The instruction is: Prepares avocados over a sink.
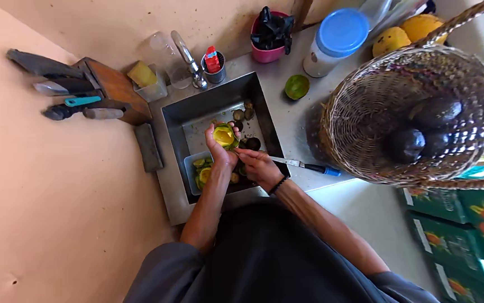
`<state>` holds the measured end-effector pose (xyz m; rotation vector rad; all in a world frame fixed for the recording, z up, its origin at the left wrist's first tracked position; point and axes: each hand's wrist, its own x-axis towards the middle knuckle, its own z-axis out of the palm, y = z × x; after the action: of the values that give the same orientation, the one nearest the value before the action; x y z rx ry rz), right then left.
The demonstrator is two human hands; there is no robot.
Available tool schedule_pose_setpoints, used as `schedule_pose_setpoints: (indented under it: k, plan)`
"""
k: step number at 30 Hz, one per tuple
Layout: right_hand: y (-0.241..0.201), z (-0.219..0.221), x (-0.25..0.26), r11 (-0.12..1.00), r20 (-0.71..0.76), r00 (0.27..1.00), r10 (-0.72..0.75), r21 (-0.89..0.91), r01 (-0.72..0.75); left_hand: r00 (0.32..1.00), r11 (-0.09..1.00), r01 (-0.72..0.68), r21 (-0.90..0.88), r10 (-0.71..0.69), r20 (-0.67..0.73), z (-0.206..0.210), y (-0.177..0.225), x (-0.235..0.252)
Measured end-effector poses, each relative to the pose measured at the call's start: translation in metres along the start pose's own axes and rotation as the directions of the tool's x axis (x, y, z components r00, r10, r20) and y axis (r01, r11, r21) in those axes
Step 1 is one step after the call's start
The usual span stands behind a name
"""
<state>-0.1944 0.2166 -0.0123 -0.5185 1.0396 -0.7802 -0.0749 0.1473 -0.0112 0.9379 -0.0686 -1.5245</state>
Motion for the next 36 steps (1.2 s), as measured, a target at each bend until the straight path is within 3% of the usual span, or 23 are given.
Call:
schedule_pose_setpoints:
  k: [2,4,6,8,10,15,19,25,28,32,33,34,36]
  plan:
    - [-0.002,-0.004,-0.001,0.998,0.03,0.998,0.05,0.035,-0.051,1.0,1.0,0.008,-0.009,-0.007,0.029,-0.004,0.0,-0.002]
    - [-0.005,-0.012,0.002,0.984,-0.001,0.999,-0.054,-0.168,0.053,0.999,1.0,-0.001,-0.012,0.001,0.033,-0.007,0.0,-0.002]
    - [-0.007,-0.026,0.007,0.815,0.02,0.96,-0.278,-0.524,0.247,1.0,0.999,-0.022,-0.031,0.022,0.007,-0.009,0.0,-0.004]
    - [-0.012,-0.035,0.009,0.635,0.067,0.912,-0.406,-0.697,0.334,1.0,0.999,0.012,0.045,-0.012,-0.003,-0.01,0.003,-0.013]
    - [-0.012,-0.041,0.011,0.58,0.114,0.888,-0.446,-0.718,0.384,0.996,0.994,0.094,0.062,-0.093,-0.018,-0.011,0.005,-0.02]
    - [-0.009,-0.046,0.009,0.691,0.126,0.897,-0.423,-0.596,0.409,0.967,0.968,0.246,-0.046,-0.248,-0.055,-0.025,0.008,-0.013]
    - [-0.02,-0.034,-0.005,0.685,0.138,0.888,-0.438,-0.588,0.429,0.948,0.966,0.257,-0.015,-0.255,-0.192,-0.038,0.012,0.001]
    - [-0.037,-0.01,-0.023,0.543,0.116,0.85,-0.514,-0.723,0.427,0.989,0.989,0.147,0.021,-0.146,-0.019,-0.073,0.057,0.008]
    - [-0.028,0.009,-0.024,0.4,0.169,0.826,-0.537,-0.812,0.426,0.992,0.982,0.129,0.142,-0.125,-0.035,-0.084,0.088,0.015]
    - [0.022,0.029,-0.008,-0.059,0.4,0.661,-0.635,-0.878,0.475,0.991,0.959,0.1,0.264,-0.072,-0.115,-0.099,0.128,0.027]
    - [0.041,0.03,0.003,-0.13,0.447,0.642,-0.623,-0.869,0.478,0.991,0.964,0.079,0.255,-0.048,-0.127,-0.102,0.138,0.03]
    - [0.061,0.03,0.014,-0.139,0.451,0.683,-0.574,-0.876,0.461,0.991,0.968,0.061,0.243,-0.029,-0.133,-0.105,0.147,0.032]
    - [0.091,0.032,0.031,0.02,0.298,0.874,-0.383,-0.944,0.33,0.99,0.977,0.041,0.211,-0.011,-0.142,-0.109,0.159,0.033]
